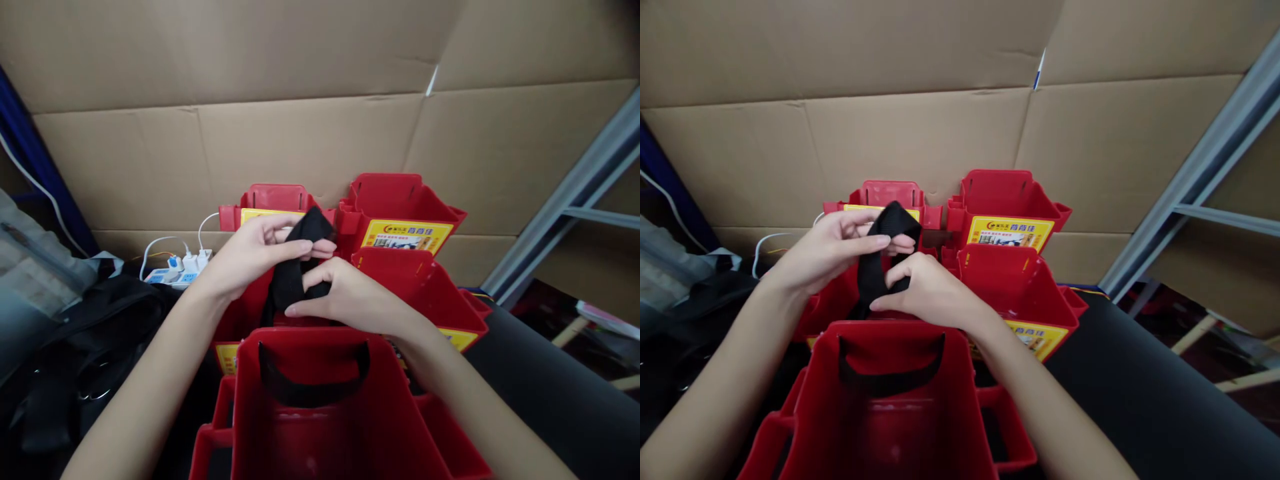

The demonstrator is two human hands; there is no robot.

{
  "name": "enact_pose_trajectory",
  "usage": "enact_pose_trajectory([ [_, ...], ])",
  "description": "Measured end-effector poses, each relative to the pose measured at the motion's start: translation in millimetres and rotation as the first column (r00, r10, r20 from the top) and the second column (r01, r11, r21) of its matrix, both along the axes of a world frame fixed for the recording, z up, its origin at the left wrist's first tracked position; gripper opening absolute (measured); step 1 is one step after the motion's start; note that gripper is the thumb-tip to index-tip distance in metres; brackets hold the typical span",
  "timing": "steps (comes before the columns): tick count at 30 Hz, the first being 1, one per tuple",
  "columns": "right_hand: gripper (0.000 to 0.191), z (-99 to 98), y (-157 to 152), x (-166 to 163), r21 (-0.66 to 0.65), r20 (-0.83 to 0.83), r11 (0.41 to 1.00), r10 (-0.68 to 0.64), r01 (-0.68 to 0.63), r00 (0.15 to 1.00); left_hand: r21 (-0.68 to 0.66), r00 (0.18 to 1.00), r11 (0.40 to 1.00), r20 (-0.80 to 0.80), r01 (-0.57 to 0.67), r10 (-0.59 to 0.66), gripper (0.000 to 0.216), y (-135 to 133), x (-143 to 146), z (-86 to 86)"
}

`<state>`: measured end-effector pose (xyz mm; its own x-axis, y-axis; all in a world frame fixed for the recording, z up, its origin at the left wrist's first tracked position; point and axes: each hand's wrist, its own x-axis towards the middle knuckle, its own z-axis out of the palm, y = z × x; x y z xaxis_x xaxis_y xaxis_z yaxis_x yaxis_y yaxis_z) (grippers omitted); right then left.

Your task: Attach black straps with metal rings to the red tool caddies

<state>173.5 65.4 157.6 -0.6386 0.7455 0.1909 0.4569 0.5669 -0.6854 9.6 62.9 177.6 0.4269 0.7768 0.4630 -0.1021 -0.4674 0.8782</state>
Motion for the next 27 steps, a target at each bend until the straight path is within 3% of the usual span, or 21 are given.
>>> enact_pose_trajectory([
  [3, 0.027, 0.1, 0.4, 2.2, -0.047, 0.106, 0.999, 0.013, -0.008, 0.994, -0.107, 0.980, 0.994, 0.197, 0.029, -0.007, 0.011, 0.7, 0.7, 1.8],
  [5, 0.029, 1.8, -0.6, 3.0, -0.081, 0.149, 0.997, 0.008, 0.004, 0.989, -0.135, 0.948, 0.991, 0.314, -0.013, 0.055, 0.012, 1.6, -3.6, 5.4],
  [9, 0.033, 4.8, -3.0, 3.1, -0.109, 0.196, 0.994, 0.003, 0.019, 0.981, -0.128, 0.791, 0.965, 0.553, -0.230, 0.262, 0.017, 6.3, -19.6, 13.3],
  [11, 0.036, 5.3, -3.2, 2.7, -0.103, 0.197, 0.994, -0.006, 0.027, 0.980, -0.118, 0.710, 0.936, 0.621, -0.333, 0.331, 0.019, 8.0, -27.5, 16.1],
  [13, 0.036, 5.2, -2.6, 2.1, -0.082, 0.196, 0.996, -0.024, 0.041, 0.980, -0.117, 0.682, 0.920, 0.637, -0.375, 0.359, 0.020, 6.8, -31.9, 17.1],
  [14, 0.035, 5.1, -2.0, 1.9, -0.066, 0.190, 0.997, -0.033, 0.047, 0.981, -0.122, 0.712, 0.927, 0.607, -0.355, 0.353, 0.018, 5.1, -32.3, 16.7],
  [16, 0.032, 5.1, -0.3, 2.2, -0.038, 0.157, 0.997, -0.058, 0.065, 0.986, -0.150, 0.851, 0.965, 0.456, -0.213, 0.259, 0.018, 0.4, -30.3, 13.7],
  [18, 0.027, 5.5, 1.7, 3.8, -0.039, 0.099, 0.996, -0.081, 0.085, 0.992, -0.199, 0.973, 0.980, 0.226, -0.008, 0.054, 0.042, -3.1, -26.4, 8.8],
  [21, 0.024, 6.7, 4.4, 7.9, -0.091, 0.026, 0.993, -0.073, 0.075, 0.997, -0.227, 0.984, 0.962, -0.048, 0.154, -0.169, 0.069, -1.4, -22.9, 1.5],
  [24, 0.026, 7.5, 6.0, 10.7, -0.128, 0.033, 0.991, -0.031, 0.035, 0.999, -0.218, 0.972, 0.964, -0.141, 0.152, -0.186, 0.050, 5.6, -23.5, -1.9],
  [27, 0.027, 7.2, 6.1, 10.7, -0.131, 0.065, 0.991, -0.009, 0.017, 0.998, -0.258, 0.970, 0.947, -0.097, 0.193, -0.224, 0.026, 10.5, -24.0, -3.5],
])
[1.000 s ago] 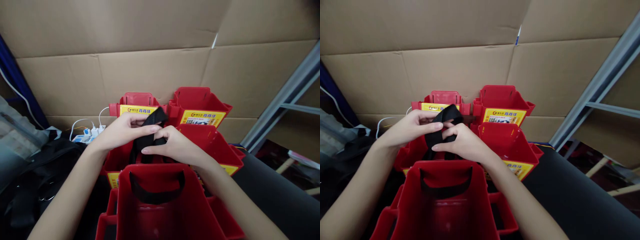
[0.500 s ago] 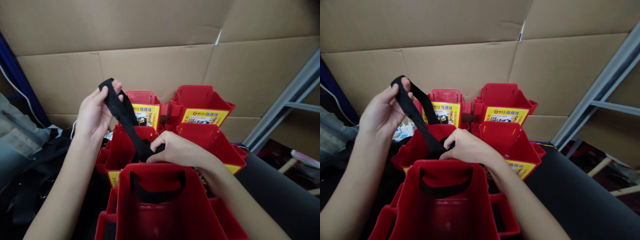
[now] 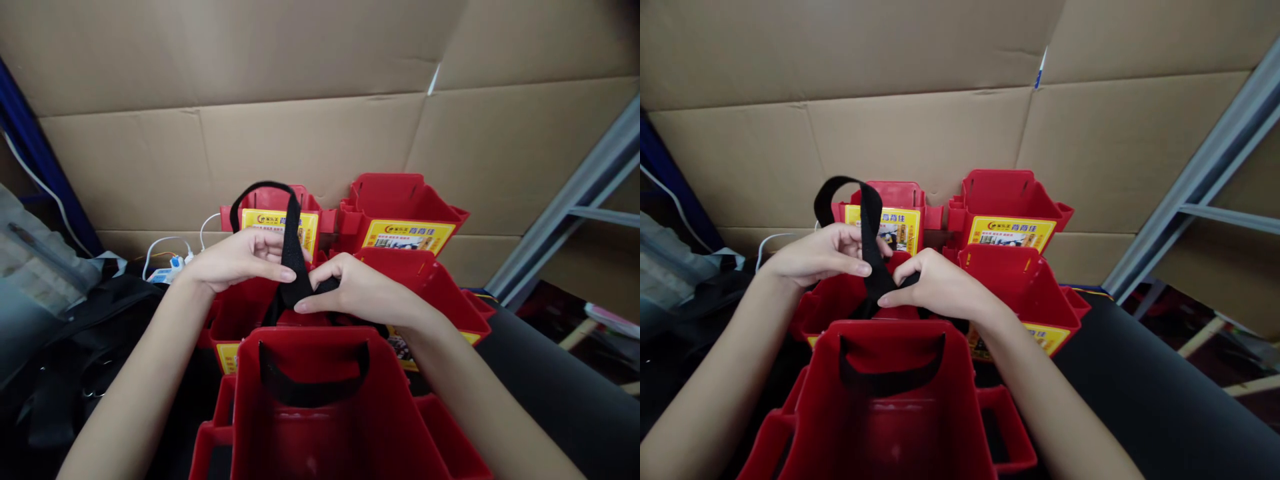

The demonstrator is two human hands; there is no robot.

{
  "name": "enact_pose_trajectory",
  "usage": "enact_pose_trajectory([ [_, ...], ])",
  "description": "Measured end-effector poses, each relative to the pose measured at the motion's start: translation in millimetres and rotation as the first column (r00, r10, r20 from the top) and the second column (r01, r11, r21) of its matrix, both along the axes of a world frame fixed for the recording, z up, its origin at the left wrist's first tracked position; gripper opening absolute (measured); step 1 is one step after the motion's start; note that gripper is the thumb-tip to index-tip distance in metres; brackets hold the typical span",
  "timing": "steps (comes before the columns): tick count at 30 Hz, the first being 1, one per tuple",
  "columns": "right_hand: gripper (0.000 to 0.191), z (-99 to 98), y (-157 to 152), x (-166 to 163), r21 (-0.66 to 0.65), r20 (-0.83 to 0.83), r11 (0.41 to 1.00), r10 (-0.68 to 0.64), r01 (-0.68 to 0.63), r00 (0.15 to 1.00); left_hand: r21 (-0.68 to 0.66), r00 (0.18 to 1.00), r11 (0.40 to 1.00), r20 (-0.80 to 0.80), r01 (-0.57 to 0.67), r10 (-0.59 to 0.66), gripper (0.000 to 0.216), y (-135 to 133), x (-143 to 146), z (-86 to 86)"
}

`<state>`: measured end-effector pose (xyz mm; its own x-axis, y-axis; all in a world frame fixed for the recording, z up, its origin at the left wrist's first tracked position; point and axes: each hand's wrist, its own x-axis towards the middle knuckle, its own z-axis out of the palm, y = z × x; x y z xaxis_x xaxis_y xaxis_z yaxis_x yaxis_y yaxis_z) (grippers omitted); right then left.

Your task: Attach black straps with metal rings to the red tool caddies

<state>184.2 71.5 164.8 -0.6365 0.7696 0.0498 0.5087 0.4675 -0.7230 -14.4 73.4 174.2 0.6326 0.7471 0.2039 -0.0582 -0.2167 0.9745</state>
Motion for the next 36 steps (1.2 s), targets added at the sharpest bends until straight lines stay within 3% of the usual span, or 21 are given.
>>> enact_pose_trajectory([
  [2, 0.028, 0.0, -0.5, -0.4, -0.005, 0.005, 1.000, 0.007, -0.007, 1.000, -0.046, 0.999, 0.999, 0.046, 0.009, -0.007, 0.019, 1.5, 1.2, -1.6],
  [4, 0.029, 0.9, -1.0, 0.2, -0.015, 0.000, 1.000, 0.008, -0.008, 1.000, -0.063, 0.995, 0.996, 0.075, -0.061, 0.066, 0.018, 2.8, 3.4, -3.5],
  [9, 0.028, 4.5, -0.1, 4.1, -0.007, 0.007, 1.000, -0.001, 0.001, 1.000, 0.109, 0.932, 0.934, 0.172, -0.340, 0.319, 0.022, 4.7, 8.3, -3.3],
  [11, 0.030, 4.3, 0.4, 4.4, -0.001, 0.039, 1.000, 0.011, -0.011, 0.999, 0.123, 0.862, 0.889, 0.334, -0.441, 0.381, 0.017, 2.7, 7.1, 1.1],
  [15, 0.029, 1.3, -0.7, 1.1, -0.015, 0.074, 1.000, 0.020, -0.019, 0.997, 0.059, 0.606, 0.796, 0.684, -0.602, 0.407, 0.008, -6.5, -2.3, 14.3],
  [17, 0.028, -0.3, -1.9, -1.4, -0.012, 0.097, 1.000, 0.008, -0.007, 0.995, 0.064, 0.607, 0.817, 0.702, -0.574, 0.371, 0.014, -11.2, -6.1, 19.1],
  [21, 0.029, -2.1, -2.8, -3.8, -0.003, 0.111, 1.000, 0.023, -0.022, 0.994, 0.112, 0.782, 0.919, 0.571, -0.378, 0.252, 0.020, -15.5, -2.7, 19.9],
  [25, 0.022, -2.4, -2.3, -2.7, -0.024, 0.106, 0.999, 0.030, -0.028, 0.994, 0.073, 0.818, 0.959, 0.542, -0.274, 0.193, 0.018, -19.9, 5.3, 21.6],
  [28, 0.019, -2.6, -2.4, -2.1, -0.009, 0.097, 1.000, 0.020, -0.019, 0.995, -0.039, 0.782, 0.970, 0.584, -0.240, 0.217, 0.022, -27.3, -0.4, 28.9],
  [31, 0.027, -2.9, -2.3, -1.9, 0.022, 0.113, 1.000, -0.007, 0.005, 0.994, -0.042, 0.675, 0.963, 0.705, -0.266, 0.218, 0.028, -32.2, -24.3, 36.1],
  [34, 0.030, -2.0, 0.1, 0.4, 0.047, 0.140, 0.999, 0.001, -0.008, 0.990, -0.008, 0.587, 0.894, 0.751, -0.448, 0.301, 0.031, -30.5, -59.1, 39.3],
  [36, 0.022, 0.3, 3.7, 4.2, 0.080, 0.104, 0.996, 0.029, -0.038, 0.994, -0.014, 0.568, 0.839, 0.730, -0.543, 0.380, 0.031, -27.0, -76.1, 39.1],
])
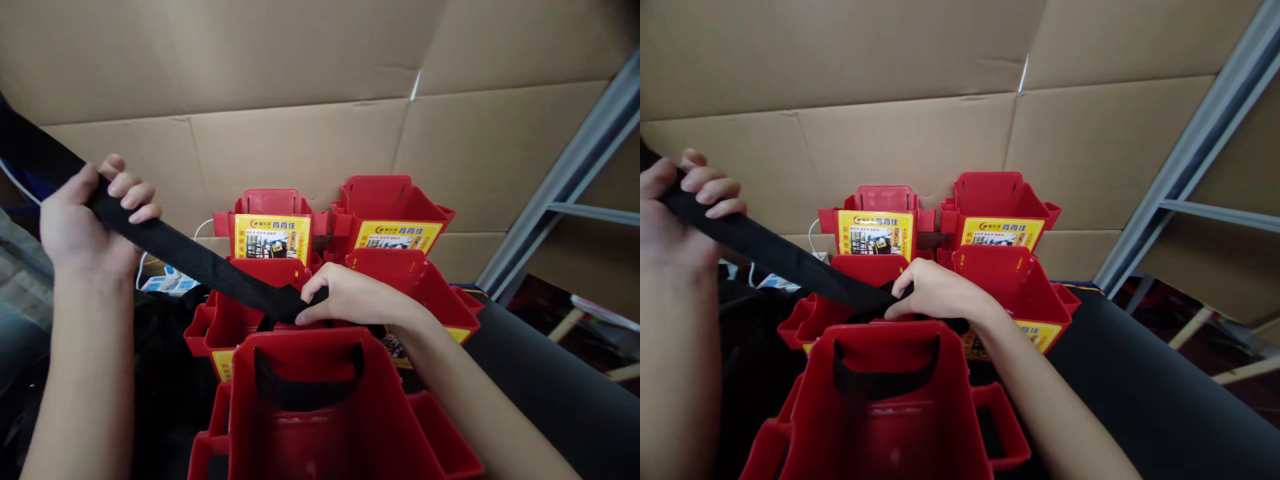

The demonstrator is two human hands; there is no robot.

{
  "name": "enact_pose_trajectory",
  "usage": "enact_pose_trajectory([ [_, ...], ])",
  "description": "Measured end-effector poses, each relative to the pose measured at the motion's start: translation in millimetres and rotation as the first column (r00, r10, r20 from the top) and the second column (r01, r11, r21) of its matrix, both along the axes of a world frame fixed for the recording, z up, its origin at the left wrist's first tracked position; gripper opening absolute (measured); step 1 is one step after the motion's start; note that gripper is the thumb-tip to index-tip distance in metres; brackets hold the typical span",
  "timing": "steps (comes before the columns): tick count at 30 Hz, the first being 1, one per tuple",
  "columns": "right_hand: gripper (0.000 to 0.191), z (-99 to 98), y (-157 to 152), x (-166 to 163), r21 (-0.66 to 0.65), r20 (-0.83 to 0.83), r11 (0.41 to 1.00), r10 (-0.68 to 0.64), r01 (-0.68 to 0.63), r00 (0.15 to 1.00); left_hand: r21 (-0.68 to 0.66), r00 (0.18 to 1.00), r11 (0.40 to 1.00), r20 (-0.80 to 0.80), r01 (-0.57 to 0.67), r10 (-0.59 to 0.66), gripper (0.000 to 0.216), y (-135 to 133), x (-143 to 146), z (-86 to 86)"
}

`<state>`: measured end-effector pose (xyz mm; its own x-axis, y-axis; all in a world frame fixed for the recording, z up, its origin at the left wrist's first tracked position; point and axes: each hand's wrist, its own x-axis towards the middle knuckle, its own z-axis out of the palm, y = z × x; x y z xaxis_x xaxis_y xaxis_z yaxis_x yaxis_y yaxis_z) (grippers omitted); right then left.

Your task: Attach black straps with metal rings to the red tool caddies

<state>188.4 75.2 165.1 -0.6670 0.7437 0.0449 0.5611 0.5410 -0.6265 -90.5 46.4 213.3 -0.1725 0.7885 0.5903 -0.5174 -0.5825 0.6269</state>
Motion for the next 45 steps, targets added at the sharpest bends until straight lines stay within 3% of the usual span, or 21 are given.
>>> enact_pose_trajectory([
  [2, 0.017, 3.9, 4.1, 5.2, 0.079, -0.118, 0.997, -0.003, 0.012, 0.993, -0.099, 0.998, 0.995, -0.068, 0.011, -0.018, 0.031, 4.1, -2.0, -2.5],
  [4, 0.028, 8.3, 6.6, 10.3, 0.190, -0.295, 0.976, -0.049, 0.109, 0.954, -0.259, 0.972, 0.956, -0.151, 0.138, -0.181, 0.031, 8.4, 13.7, -8.1],
  [5, 0.033, 10.3, 6.7, 12.2, 0.234, -0.385, 0.957, -0.068, 0.169, 0.920, -0.348, 0.940, 0.912, -0.178, 0.216, -0.291, 0.032, 10.8, 26.8, -12.1],
  [7, 0.038, 12.9, 4.3, 14.0, 0.275, -0.513, 0.932, -0.064, 0.235, 0.856, -0.545, 0.822, 0.756, -0.195, 0.362, -0.535, 0.037, 15.8, 57.3, -21.0],
  [9, 0.040, 13.5, -0.8, 13.3, 0.283, -0.546, 0.939, -0.012, 0.197, 0.838, -0.653, 0.717, 0.607, -0.138, 0.453, -0.683, 0.037, 21.1, 84.3, -29.4],
  [11, 0.040, 13.0, -6.6, 11.5, 0.294, -0.513, 0.949, 0.053, 0.117, 0.857, -0.683, 0.656, 0.508, -0.055, 0.525, -0.752, 0.036, 25.8, 101.0, -35.6],
  [14, 0.041, 12.2, -14.7, 9.7, 0.288, -0.450, 0.958, 0.117, 0.020, 0.885, -0.677, 0.622, 0.421, 0.070, 0.604, -0.780, 0.034, 30.0, 107.1, -40.1],
  [19, 0.039, 14.3, -27.3, 10.3, 0.231, -0.400, 0.963, 0.227, -0.142, 0.888, -0.610, 0.653, 0.446, 0.160, 0.655, -0.740, 0.023, 27.4, 101.7, -40.5],
  [24, 0.039, 15.1, -26.0, 13.2, 0.263, -0.505, 0.965, 0.145, -0.008, 0.851, -0.644, 0.515, 0.409, -0.028, 0.647, -0.857, 0.019, 24.4, 102.9, -44.8],
  [27, 0.040, 15.9, -18.1, 16.0, 0.269, -0.658, 0.961, 0.132, 0.067, 0.741, -0.634, 0.504, 0.434, -0.080, 0.640, -0.860, 0.019, 26.8, 100.1, -47.6],
  [31, 0.038, 22.4, -12.2, 21.5, 0.272, -0.838, 0.935, 0.115, 0.227, 0.533, -0.647, 0.563, 0.553, -0.224, 0.525, -0.796, 0.009, 27.4, 93.5, -47.9],
  [33, 0.035, 26.5, -10.9, 25.2, 0.247, -0.888, 0.931, 0.107, 0.269, 0.446, -0.644, 0.526, 0.591, -0.324, 0.486, -0.786, 0.010, 26.1, 91.3, -47.6],
  [36, 0.028, 28.4, -4.3, 32.2, 0.240, -0.919, 0.943, 0.145, 0.229, 0.367, -0.615, 0.461, 0.620, -0.422, 0.488, -0.781, 0.011, 25.1, 89.6, -47.4],
  [38, 0.026, 26.5, 4.3, 38.2, 0.253, -0.908, 0.939, 0.148, 0.231, 0.392, -0.596, 0.491, 0.634, -0.411, 0.493, -0.768, 0.012, 26.1, 88.3, -46.6],
  [41, 0.029, 23.1, 16.8, 47.8, 0.324, -0.789, 0.901, 0.088, 0.290, 0.609, -0.587, 0.584, 0.678, -0.384, 0.443, -0.715, 0.017, 28.2, 84.0, -42.6],
  [43, 0.038, 22.6, 18.9, 50.8, 0.495, -0.634, 0.782, 0.028, 0.378, 0.773, -0.583, 0.641, 0.729, -0.413, 0.360, -0.647, 0.018, 28.4, 80.4, -38.7],
  [45, 0.049, 22.6, 14.7, 47.4, 0.714, -0.454, 0.608, 0.026, 0.346, 0.891, -0.578, 0.681, 0.773, -0.456, 0.263, -0.573, 0.019, 27.1, 78.5, -35.3],
])
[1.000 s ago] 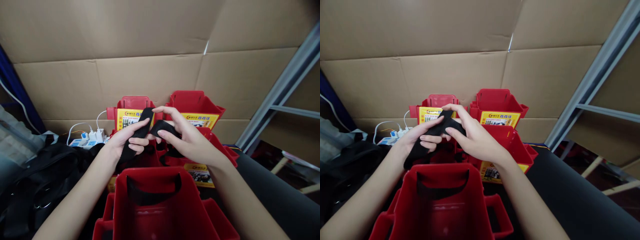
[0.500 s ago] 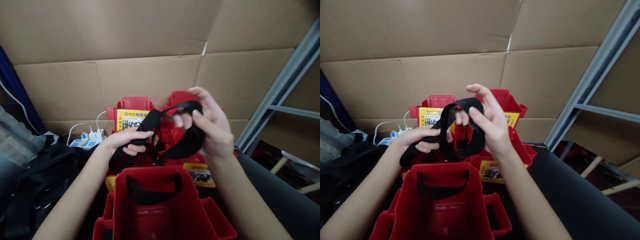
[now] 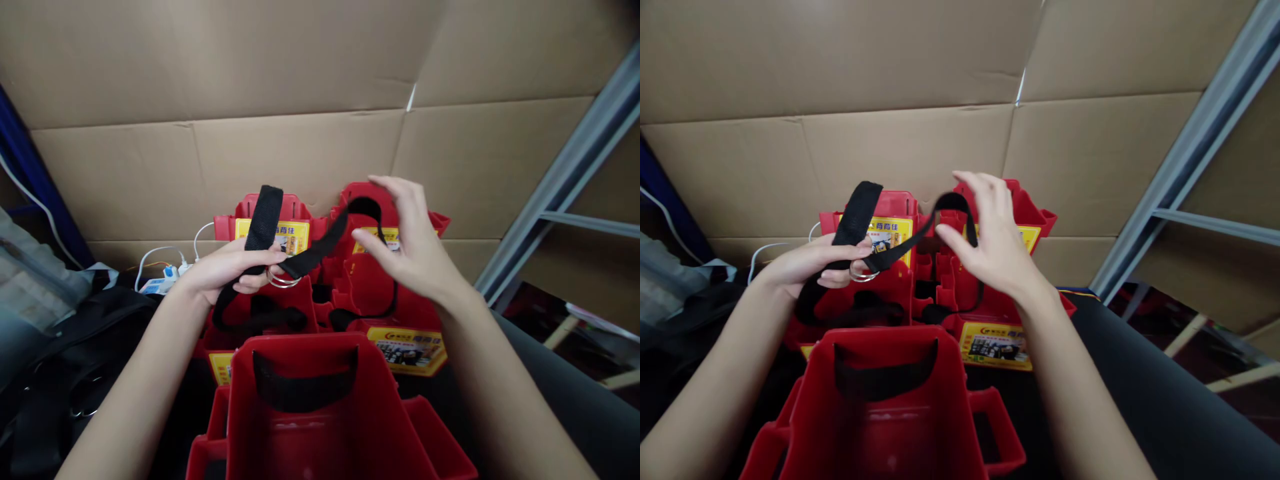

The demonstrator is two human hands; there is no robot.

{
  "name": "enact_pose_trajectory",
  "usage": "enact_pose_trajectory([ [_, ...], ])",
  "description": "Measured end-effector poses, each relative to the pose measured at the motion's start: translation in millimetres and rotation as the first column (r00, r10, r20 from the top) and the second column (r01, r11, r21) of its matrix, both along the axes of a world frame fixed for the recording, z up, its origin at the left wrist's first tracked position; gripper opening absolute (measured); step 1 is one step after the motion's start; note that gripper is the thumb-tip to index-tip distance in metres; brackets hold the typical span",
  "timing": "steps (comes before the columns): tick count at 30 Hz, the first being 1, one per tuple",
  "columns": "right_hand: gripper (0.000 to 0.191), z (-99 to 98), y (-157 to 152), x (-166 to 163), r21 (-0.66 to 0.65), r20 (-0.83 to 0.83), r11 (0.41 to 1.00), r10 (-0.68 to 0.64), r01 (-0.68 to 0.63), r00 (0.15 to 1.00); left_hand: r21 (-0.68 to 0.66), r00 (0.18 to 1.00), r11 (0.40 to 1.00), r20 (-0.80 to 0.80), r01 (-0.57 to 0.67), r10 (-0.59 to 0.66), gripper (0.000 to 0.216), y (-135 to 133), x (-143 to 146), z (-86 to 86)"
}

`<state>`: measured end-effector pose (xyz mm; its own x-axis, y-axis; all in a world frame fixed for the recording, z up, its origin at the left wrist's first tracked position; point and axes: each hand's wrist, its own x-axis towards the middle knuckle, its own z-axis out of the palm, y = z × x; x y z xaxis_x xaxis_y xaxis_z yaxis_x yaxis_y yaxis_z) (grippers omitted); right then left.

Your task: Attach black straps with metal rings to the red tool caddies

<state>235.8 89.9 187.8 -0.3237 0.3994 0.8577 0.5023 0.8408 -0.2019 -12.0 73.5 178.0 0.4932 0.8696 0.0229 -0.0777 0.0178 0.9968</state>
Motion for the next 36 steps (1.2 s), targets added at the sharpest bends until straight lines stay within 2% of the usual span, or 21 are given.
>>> enact_pose_trajectory([
  [2, 0.050, -1.7, -7.5, -9.7, 0.098, 0.216, 0.992, 0.053, -0.075, 0.975, 0.018, 0.999, 0.998, -0.014, -0.052, 0.052, 0.019, -1.9, 1.3, 2.0],
  [4, 0.034, -6.3, -13.5, -22.6, 0.016, 0.375, 0.973, 0.207, -0.230, 0.904, 0.028, 0.997, 0.997, 0.002, -0.071, 0.071, 0.018, -3.0, 5.5, 2.0],
  [5, 0.024, -9.4, -15.0, -28.8, -0.038, 0.404, 0.961, 0.267, -0.275, 0.875, 0.030, 0.997, 0.997, 0.011, -0.075, 0.075, 0.018, -3.0, 8.0, 1.2],
  [8, 0.008, -18.6, -13.5, -41.2, -0.102, 0.374, 0.941, 0.338, -0.324, 0.864, 0.026, 0.996, 0.996, 0.017, -0.085, 0.085, 0.018, -0.8, 15.1, -3.3],
  [10, 0.010, -22.8, -10.5, -43.7, -0.096, 0.360, 0.941, 0.337, -0.325, 0.870, 0.025, 0.996, 0.996, 0.031, -0.089, 0.088, 0.017, 1.2, 18.7, -6.7],
  [13, 0.015, -26.4, -7.4, -43.5, -0.049, 0.349, 0.965, 0.256, -0.256, 0.901, 0.028, 0.991, 0.994, 0.084, -0.107, 0.105, 0.014, 2.3, 23.6, -10.3],
  [16, 0.022, -28.6, -5.6, -43.4, 0.031, 0.261, 0.978, 0.191, -0.206, 0.946, 0.052, 0.980, 0.990, 0.157, -0.132, 0.122, 0.012, 1.2, 27.5, -11.7],
  [18, 0.018, -29.0, -4.7, -43.4, 0.051, 0.216, 0.975, 0.202, -0.217, 0.955, 0.078, 0.976, 0.988, 0.184, -0.137, 0.121, 0.012, 0.2, 28.8, -11.9],
  [21, 0.021, -28.4, -4.0, -41.8, -0.014, 0.214, 0.974, 0.223, -0.226, 0.951, 0.099, 0.971, 0.982, 0.195, -0.162, 0.140, 0.010, -0.7, 28.9, -11.5],
  [24, 0.012, -28.8, -2.3, -39.1, -0.081, 0.245, 0.975, 0.222, -0.208, 0.944, 0.109, 0.964, 0.975, 0.208, -0.192, 0.167, 0.011, -1.9, 28.9, -9.9],
  [27, 0.012, -30.5, 2.1, -38.5, -0.088, 0.194, 0.975, 0.218, -0.204, 0.957, 0.136, 0.976, 0.973, 0.137, -0.187, 0.168, 0.018, -4.4, 29.3, -7.5],
  [29, 0.019, -30.6, 5.1, -39.7, -0.176, 0.052, 0.967, 0.197, -0.185, 0.979, 0.221, 0.967, 0.945, -0.022, -0.242, 0.253, 0.026, -6.2, 28.3, -7.2],
  [30, 0.023, -30.1, 6.1, -40.5, -0.270, -0.051, 0.945, 0.178, -0.186, 0.983, 0.313, 0.934, 0.905, -0.118, -0.288, 0.338, 0.030, -6.7, 27.1, -7.9],
  [32, 0.029, -28.0, 7.1, -41.3, -0.480, -0.283, 0.841, 0.119, -0.248, 0.952, 0.569, 0.817, 0.769, -0.271, -0.290, 0.509, 0.040, -6.5, 23.4, -11.7],
  [34, 0.028, -25.1, 7.5, -40.2, -0.614, -0.469, 0.694, 0.062, -0.376, 0.881, 0.759, 0.734, 0.642, -0.374, -0.109, 0.567, 0.051, -5.1, 19.2, -17.5],
  [36, 0.023, -22.4, 8.1, -37.7, -0.659, -0.583, 0.558, 0.045, -0.504, 0.811, 0.802, 0.683, 0.585, -0.496, 0.122, 0.537, 0.060, -3.6, 16.0, -22.9],
])
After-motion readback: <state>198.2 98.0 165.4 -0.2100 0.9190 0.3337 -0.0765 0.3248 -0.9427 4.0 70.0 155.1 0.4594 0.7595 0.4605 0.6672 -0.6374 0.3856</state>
